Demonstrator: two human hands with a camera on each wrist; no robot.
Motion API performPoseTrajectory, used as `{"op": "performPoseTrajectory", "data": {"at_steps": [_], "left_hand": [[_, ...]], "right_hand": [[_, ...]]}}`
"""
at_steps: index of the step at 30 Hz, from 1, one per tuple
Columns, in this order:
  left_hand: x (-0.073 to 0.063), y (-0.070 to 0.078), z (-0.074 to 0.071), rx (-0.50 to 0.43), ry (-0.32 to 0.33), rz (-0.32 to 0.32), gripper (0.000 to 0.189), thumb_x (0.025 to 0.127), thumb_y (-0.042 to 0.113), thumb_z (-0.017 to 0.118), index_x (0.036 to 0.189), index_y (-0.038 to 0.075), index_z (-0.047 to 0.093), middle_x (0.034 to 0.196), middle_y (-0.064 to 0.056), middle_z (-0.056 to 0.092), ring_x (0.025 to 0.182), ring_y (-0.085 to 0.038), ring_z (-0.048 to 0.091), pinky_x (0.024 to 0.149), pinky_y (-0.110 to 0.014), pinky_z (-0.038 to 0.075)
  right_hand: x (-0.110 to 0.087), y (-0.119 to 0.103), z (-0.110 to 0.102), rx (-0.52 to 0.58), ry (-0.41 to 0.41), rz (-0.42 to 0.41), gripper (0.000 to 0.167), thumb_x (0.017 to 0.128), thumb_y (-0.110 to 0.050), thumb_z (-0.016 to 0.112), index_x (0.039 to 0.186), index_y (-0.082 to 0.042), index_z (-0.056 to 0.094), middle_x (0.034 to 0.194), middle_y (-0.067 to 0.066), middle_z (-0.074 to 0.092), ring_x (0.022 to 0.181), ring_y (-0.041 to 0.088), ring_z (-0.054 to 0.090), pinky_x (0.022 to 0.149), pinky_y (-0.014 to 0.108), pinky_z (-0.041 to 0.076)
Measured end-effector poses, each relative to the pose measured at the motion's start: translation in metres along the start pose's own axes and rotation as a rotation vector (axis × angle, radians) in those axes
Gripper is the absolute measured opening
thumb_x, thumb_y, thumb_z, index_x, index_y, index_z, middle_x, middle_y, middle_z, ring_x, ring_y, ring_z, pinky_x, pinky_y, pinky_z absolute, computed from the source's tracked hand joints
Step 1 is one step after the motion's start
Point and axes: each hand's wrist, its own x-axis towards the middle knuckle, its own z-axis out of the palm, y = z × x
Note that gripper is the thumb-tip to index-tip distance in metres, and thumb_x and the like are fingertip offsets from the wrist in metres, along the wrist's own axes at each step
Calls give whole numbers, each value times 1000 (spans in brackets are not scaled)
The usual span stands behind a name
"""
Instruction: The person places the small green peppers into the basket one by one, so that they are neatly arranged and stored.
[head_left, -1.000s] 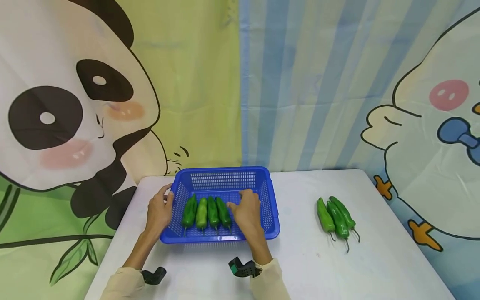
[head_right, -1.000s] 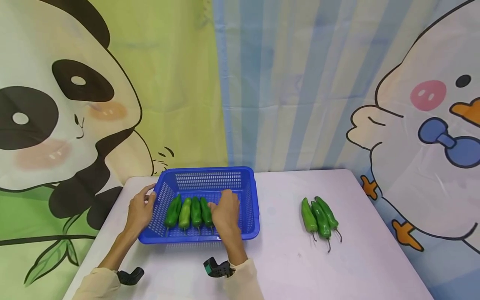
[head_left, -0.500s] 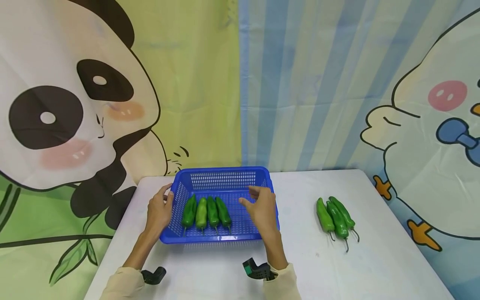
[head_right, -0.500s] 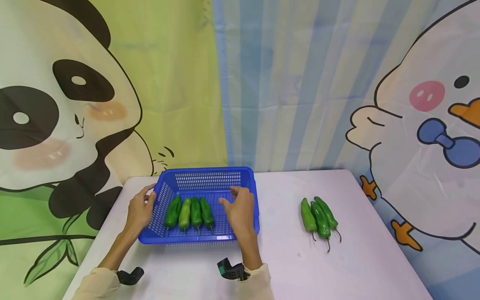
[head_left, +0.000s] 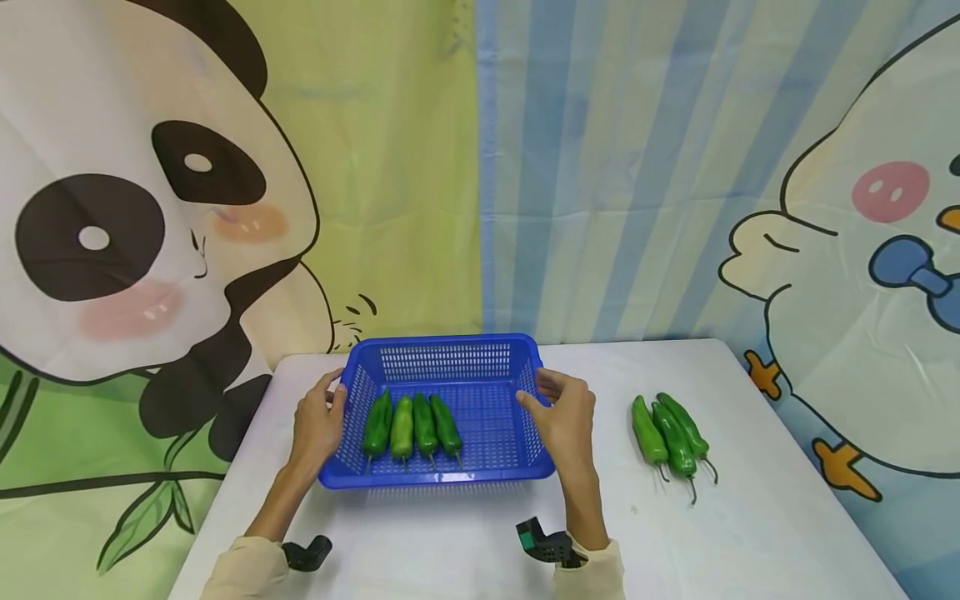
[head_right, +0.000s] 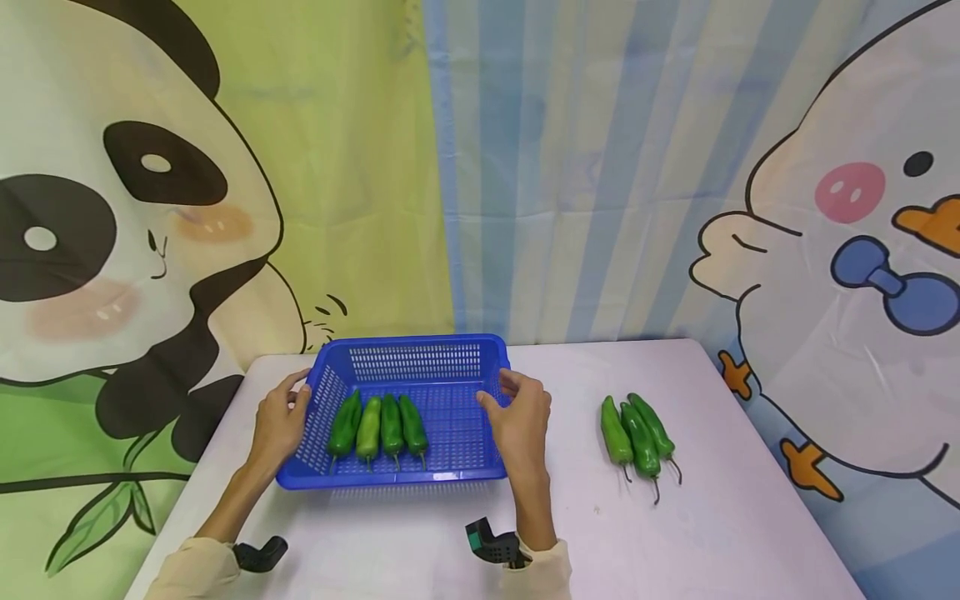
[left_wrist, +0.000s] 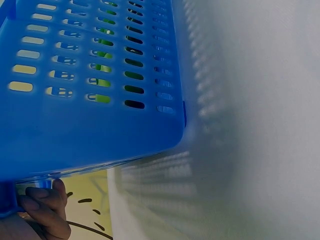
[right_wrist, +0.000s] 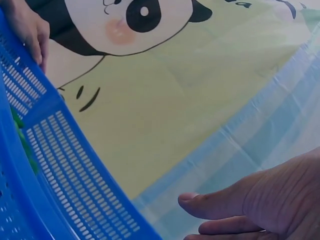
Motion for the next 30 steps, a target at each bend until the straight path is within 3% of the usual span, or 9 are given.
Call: {"op": "performPoseTrajectory", "data": {"at_steps": [23,30], "left_hand": [[0,0,1,0,4,11,48,117,22,43,159,1,52,107,-30,76,85,-36,74,69,-34,52],[0,-1,2,-2,11,13,47,117,22,44,159,2,52,106,-30,76,87,-38,74,71,-35,53]], "right_hand": [[10,51,-43,65,209,6,47,89,-2,87,134,7,73,129,29,76,118,47,76,106,55,58],[8,64,-46,8,280,10,49,87,0,89,133,8,74,129,30,76,118,48,75,106,58,57]]}}
